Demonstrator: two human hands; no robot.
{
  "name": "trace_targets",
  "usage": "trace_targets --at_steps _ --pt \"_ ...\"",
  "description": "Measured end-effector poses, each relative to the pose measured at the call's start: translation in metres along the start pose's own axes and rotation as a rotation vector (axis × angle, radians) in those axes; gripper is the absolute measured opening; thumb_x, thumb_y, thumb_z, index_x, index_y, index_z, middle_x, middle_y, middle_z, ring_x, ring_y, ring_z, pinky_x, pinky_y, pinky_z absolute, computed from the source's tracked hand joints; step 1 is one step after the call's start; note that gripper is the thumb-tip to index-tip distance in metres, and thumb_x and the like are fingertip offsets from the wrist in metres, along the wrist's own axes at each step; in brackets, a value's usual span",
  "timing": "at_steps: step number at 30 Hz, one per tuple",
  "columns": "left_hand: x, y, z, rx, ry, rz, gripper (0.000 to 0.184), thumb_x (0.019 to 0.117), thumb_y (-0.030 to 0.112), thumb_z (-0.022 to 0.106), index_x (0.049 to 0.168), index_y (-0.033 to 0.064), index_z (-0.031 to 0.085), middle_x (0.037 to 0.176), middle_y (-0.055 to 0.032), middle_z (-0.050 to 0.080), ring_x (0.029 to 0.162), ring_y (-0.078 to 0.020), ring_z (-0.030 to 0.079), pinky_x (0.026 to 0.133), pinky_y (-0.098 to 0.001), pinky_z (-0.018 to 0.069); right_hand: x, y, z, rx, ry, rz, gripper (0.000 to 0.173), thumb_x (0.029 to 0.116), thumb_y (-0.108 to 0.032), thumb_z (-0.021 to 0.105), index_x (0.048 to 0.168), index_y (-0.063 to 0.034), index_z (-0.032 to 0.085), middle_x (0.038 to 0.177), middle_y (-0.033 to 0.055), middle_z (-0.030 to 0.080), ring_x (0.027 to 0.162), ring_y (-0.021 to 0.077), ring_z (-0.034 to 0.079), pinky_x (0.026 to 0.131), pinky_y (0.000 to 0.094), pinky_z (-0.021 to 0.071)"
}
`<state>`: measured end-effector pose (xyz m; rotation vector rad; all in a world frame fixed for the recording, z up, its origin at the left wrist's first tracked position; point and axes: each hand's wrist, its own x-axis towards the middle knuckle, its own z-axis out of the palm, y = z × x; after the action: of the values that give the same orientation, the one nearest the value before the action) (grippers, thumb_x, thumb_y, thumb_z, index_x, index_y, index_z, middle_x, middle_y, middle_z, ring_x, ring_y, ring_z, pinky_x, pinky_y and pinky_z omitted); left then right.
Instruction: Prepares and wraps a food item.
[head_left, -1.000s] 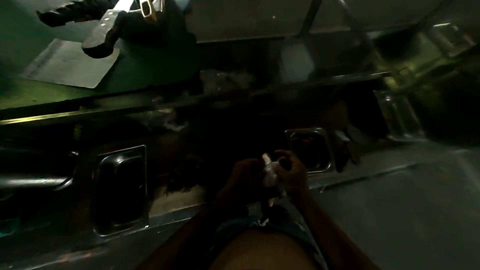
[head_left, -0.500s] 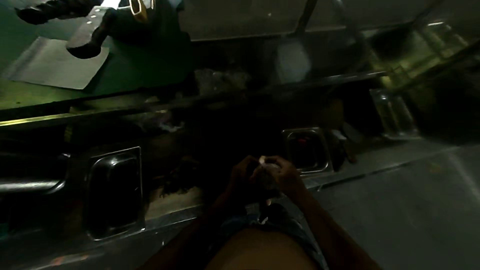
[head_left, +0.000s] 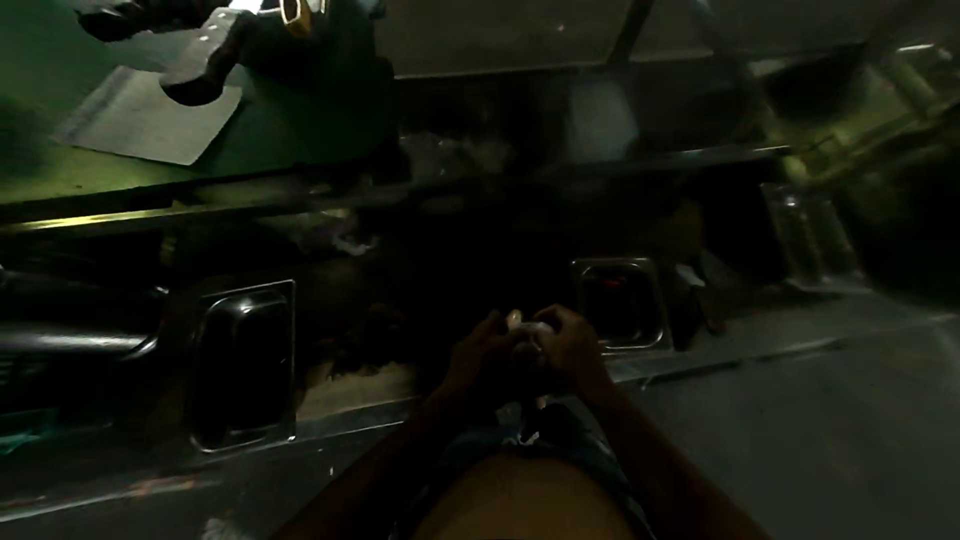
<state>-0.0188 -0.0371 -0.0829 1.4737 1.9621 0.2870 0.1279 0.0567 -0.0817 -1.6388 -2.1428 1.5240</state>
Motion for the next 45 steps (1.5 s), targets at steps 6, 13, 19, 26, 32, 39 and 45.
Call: trace_targets --at_steps 6,13,19,26,32,39,45 --pt "0.0 -0.018 0.006 -0.071 0.084 0.266 0.011 0.0944 0.021 0.07 0.105 0.0189 0.073 0.111 -0.0071 0.062 0.084 -0.0201 0.067 0.068 -0.0412 0.0605 -0.001 0.012 -0.011 -0.089 0.046 -0.059 0.03 0.0952 -0.008 0.064 0.125 -0.0136 0.064 0.104 0.0174 0.07 0.084 0.0359 0.07 0.069 0.0582 0.0586" --pt "-0.004 -0.029 0.012 -0.146 0.029 0.415 0.025 0.0963 0.016 0.068 0.122 0.0132 0.069 0.127 -0.0088 0.061 0.095 -0.018 0.067 0.08 -0.0355 0.0605 0.021 -0.001 -0.021 -0.306 -0.28 -0.036 0.06 0.0956 -0.037 0.07 0.15 -0.0246 0.05 0.131 0.0129 0.065 0.114 0.0304 0.066 0.096 0.0555 0.0547" --pt "0.001 -0.019 0.007 -0.142 0.054 0.45 0.015 0.0965 0.014 0.067 0.109 0.006 0.071 0.122 -0.0116 0.062 0.102 -0.0188 0.066 0.086 -0.0332 0.0591 0.027 -0.013 -0.024 -0.452 -0.302 0.019 0.057 0.0907 -0.026 0.075 0.144 -0.0228 0.055 0.128 0.0141 0.067 0.114 0.0359 0.066 0.092 0.0612 0.0543" --pt "0.001 -0.022 0.004 -0.188 0.137 0.462 0.012 0.0929 0.014 0.071 0.104 0.0087 0.072 0.119 -0.0101 0.062 0.098 -0.0174 0.066 0.082 -0.0319 0.0601 0.035 0.048 -0.1 -0.158 0.217 -0.183 0.029 0.103 -0.015 0.059 0.129 -0.0077 0.068 0.122 0.0137 0.071 0.106 0.0264 0.071 0.092 0.0488 0.0585" --pt "0.004 -0.015 0.009 -0.203 0.145 0.483 0.011 0.0924 0.014 0.071 0.101 0.0071 0.073 0.124 -0.0111 0.062 0.1 -0.0156 0.067 0.085 -0.029 0.0595 0.077 0.089 -0.085 -0.728 0.097 0.186 0.049 0.0996 -0.024 0.059 0.148 -0.021 0.052 0.136 0.0239 0.058 0.107 0.0453 0.066 0.085 0.0645 0.055" --pt "0.0 -0.012 0.01 -0.256 0.139 0.433 0.02 0.0966 0.025 0.069 0.105 0.0063 0.073 0.13 -0.0104 0.06 0.105 -0.0117 0.066 0.088 -0.0273 0.0586 0.078 0.092 -0.076 -0.404 0.335 -0.09 0.028 0.0957 -0.023 0.07 0.116 -0.0044 0.068 0.106 0.0172 0.071 0.094 0.0336 0.071 0.083 0.0565 0.0582" --pt "0.005 -0.005 0.014 -0.258 0.144 0.418 0.017 0.0938 0.017 0.071 0.108 0.0074 0.074 0.13 -0.0123 0.061 0.105 -0.016 0.067 0.09 -0.0316 0.0587 0.054 0.087 -0.057 -0.323 0.423 -0.211 0.025 0.0942 -0.02 0.071 0.11 -0.0005 0.07 0.115 0.019 0.068 0.098 0.033 0.069 0.083 0.0535 0.0593"
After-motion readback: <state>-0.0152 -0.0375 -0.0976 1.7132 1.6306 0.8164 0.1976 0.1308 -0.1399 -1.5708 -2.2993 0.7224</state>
